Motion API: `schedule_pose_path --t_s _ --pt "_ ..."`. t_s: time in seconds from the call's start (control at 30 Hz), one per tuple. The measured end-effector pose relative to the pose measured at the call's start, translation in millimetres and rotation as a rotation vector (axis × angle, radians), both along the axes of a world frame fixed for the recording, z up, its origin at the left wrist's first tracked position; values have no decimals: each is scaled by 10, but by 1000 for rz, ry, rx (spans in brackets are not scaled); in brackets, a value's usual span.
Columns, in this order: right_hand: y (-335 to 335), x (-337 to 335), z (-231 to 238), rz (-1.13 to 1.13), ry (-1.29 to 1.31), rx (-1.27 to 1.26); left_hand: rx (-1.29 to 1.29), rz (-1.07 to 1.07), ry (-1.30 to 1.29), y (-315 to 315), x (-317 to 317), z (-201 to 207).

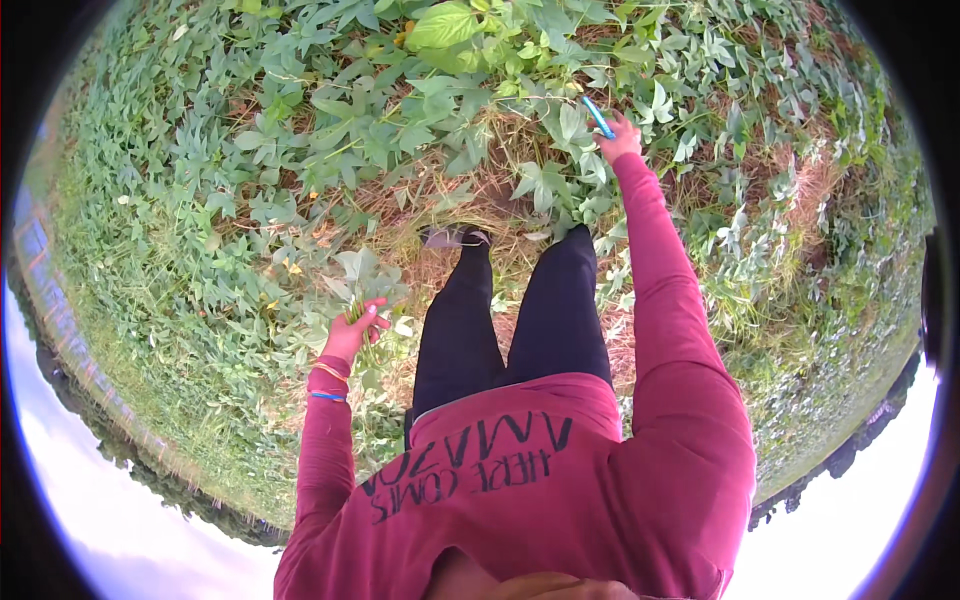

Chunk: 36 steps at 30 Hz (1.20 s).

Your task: The person harvests green leaf stems by hand and with a blue cutter tool, bundling the stems together.

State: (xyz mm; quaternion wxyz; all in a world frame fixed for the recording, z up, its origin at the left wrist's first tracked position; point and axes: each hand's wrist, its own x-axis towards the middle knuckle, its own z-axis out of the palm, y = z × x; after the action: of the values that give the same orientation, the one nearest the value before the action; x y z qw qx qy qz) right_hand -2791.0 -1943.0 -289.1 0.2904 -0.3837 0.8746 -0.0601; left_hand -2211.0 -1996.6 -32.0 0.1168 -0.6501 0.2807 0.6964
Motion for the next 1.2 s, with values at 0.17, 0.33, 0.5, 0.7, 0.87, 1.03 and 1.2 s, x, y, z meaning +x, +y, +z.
schedule_pose_path --t_s 0.17,0.33,0.5,0.7,0.87,1.03,1.2 --pt "-159 230 -279 161 -34 -234 -15 -111 -42 53 -1187 -189" --pt "657 168 1034 -48 -235 -606 -26 -58 75 -78 -2971 -646" --pt "1225 -135 1737 -99 -349 -591 233 -61 184 220 -5106 -1492" --pt "1656 -950 1828 -298 -694 -724 133 -134 254 603 -5519 -1747" --pt "3155 -1684 322 -627 -336 540 369 -55 281 472 -5461 -1363" --pt "2472 -1640 -668 -994 -682 26 439 13 292 497 -5466 -1189" --pt "1991 -1529 -732 -1063 -1074 211 442 -18 291 457 -5366 -1233"
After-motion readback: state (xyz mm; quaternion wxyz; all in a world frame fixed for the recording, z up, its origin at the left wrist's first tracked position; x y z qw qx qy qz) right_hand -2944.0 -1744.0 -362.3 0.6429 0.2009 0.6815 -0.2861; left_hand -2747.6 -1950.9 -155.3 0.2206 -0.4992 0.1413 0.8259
